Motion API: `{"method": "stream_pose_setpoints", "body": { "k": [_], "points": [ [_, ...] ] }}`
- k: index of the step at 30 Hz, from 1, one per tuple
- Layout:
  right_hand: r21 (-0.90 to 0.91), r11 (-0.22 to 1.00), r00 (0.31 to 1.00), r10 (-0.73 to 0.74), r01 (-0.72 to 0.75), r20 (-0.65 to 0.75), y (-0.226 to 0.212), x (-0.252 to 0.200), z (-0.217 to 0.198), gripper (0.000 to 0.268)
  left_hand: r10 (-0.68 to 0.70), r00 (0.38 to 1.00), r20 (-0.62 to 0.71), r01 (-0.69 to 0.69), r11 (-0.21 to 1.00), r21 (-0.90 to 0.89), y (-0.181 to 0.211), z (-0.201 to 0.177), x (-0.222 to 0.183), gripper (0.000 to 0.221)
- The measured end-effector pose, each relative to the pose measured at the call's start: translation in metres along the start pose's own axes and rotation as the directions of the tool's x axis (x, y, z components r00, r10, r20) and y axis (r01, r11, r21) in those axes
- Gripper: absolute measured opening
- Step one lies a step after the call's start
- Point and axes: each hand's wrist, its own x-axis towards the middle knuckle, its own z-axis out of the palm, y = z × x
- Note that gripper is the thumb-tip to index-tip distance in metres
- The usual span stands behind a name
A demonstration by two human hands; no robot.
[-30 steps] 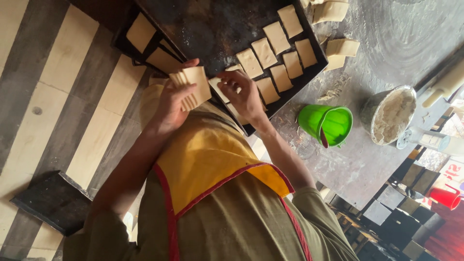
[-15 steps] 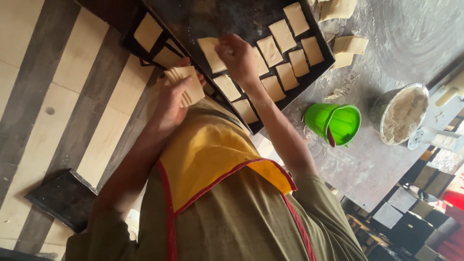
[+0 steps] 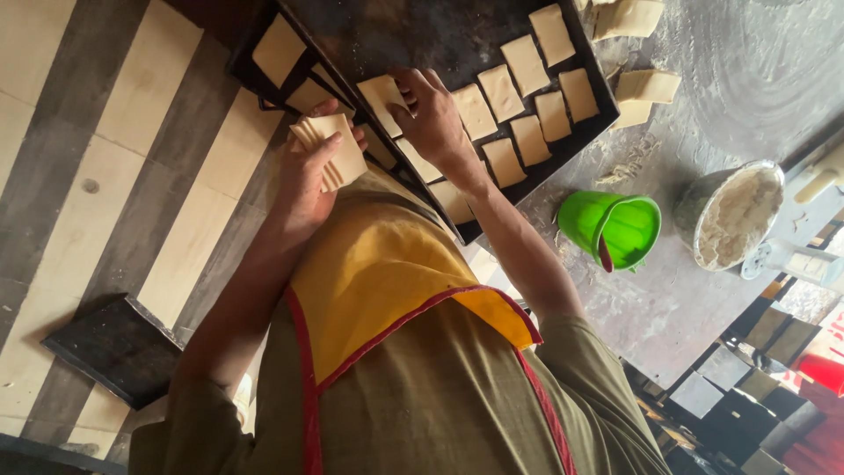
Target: Placing small squares of dough onto a baking tray.
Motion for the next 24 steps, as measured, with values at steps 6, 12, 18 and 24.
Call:
{"method": "stream_pose_setpoints", "body": {
  "k": [6, 12, 18, 24],
  "points": [
    [0.044, 0.999, 0.997, 0.024, -0.02, -0.078, -0.017, -0.018, -0.009, 0.039, 0.004, 0.99, 0.138, 0.001, 0.999, -0.034, 0.01, 0.019, 0.001, 0.057],
    [0.214, 0.975, 0.998, 0.055, -0.054, 0.0, -0.045, -0.043, -0.006, 0.031, -0.044, 0.982, 0.182, 0.017, 0.989, 0.146, -0.008, 0.016, 0.013, 0.057],
    [0.549, 0.833, 0.988, 0.13, -0.064, -0.082, -0.012, -0.052, 0.005, 0.018, -0.119, 0.976, 0.184, 0.099, 0.989, 0.113, -0.018, 0.017, 0.016, 0.052],
    [0.678, 0.731, 0.934, 0.291, -0.078, -0.206, 0.012, -0.01, -0.019, 0.012, -0.195, 0.966, 0.17, 0.184, 0.98, 0.08, -0.01, 0.021, 0.01, 0.048]
  ]
}}
